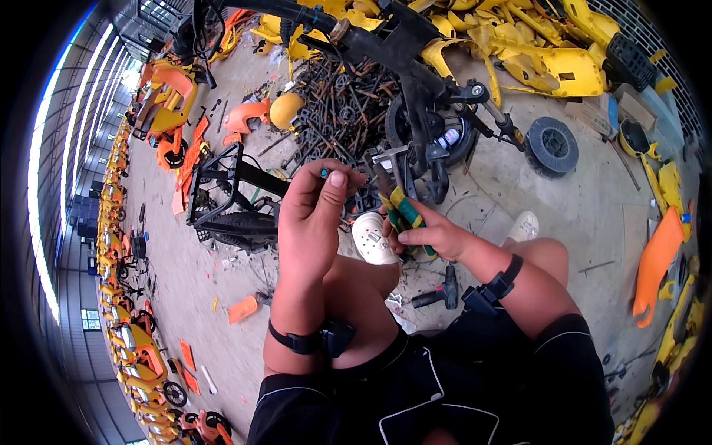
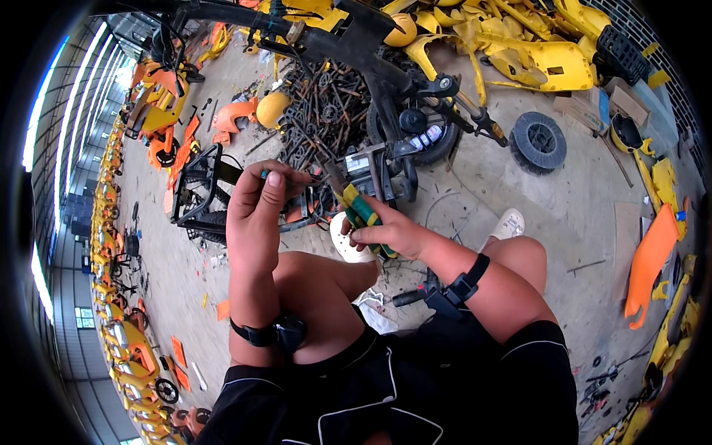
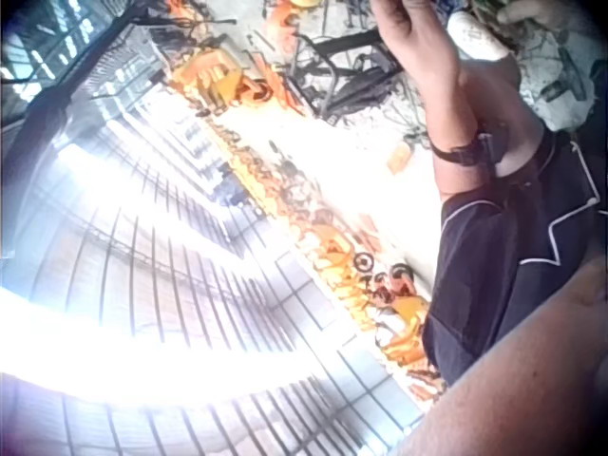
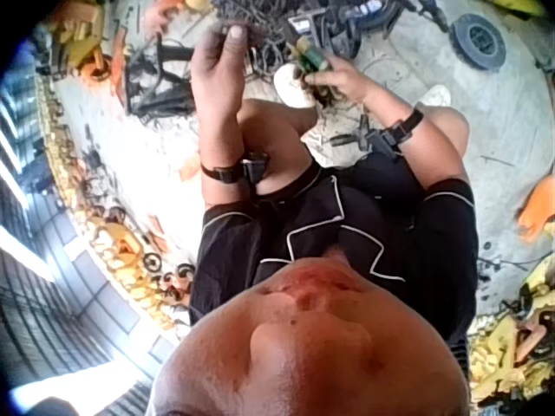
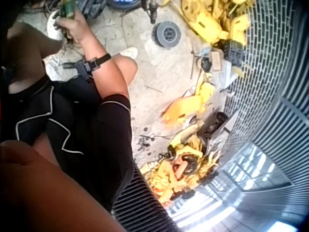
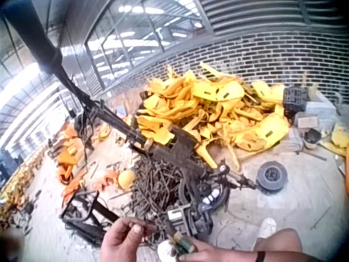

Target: The person uses a hammer to tap a part on a scooter frame and uses wire cutters to strip and manipulate electrical wires.

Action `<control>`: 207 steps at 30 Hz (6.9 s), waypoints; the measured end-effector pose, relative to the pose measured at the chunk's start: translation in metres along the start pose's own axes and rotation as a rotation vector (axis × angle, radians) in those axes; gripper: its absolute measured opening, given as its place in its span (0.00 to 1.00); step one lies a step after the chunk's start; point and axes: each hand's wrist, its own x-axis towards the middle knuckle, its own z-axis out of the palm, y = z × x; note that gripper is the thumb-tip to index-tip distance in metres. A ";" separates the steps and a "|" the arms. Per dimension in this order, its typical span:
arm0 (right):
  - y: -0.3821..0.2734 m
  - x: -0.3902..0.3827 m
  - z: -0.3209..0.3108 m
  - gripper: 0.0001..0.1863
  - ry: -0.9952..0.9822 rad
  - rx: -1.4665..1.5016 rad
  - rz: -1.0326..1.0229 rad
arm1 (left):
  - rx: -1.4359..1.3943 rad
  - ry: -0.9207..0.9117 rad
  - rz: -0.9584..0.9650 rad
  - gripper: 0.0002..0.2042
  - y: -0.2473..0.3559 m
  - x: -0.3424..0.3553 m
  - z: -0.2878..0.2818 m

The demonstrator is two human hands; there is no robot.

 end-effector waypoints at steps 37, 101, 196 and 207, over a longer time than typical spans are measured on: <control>-0.030 -0.038 0.055 0.19 0.435 -0.496 -0.204 | -1.278 0.007 -0.488 0.12 -0.007 -0.002 0.002; -0.007 0.009 0.012 0.38 0.019 -0.160 0.087 | -0.586 0.057 -0.176 0.10 -0.013 0.005 -0.004; 0.033 -0.051 0.083 0.33 0.347 0.137 0.033 | -0.498 -0.174 0.153 0.19 -0.007 -0.007 -0.036; 0.005 -0.027 0.079 0.36 0.171 0.158 0.032 | -0.091 -0.258 0.190 0.18 -0.015 -0.010 -0.032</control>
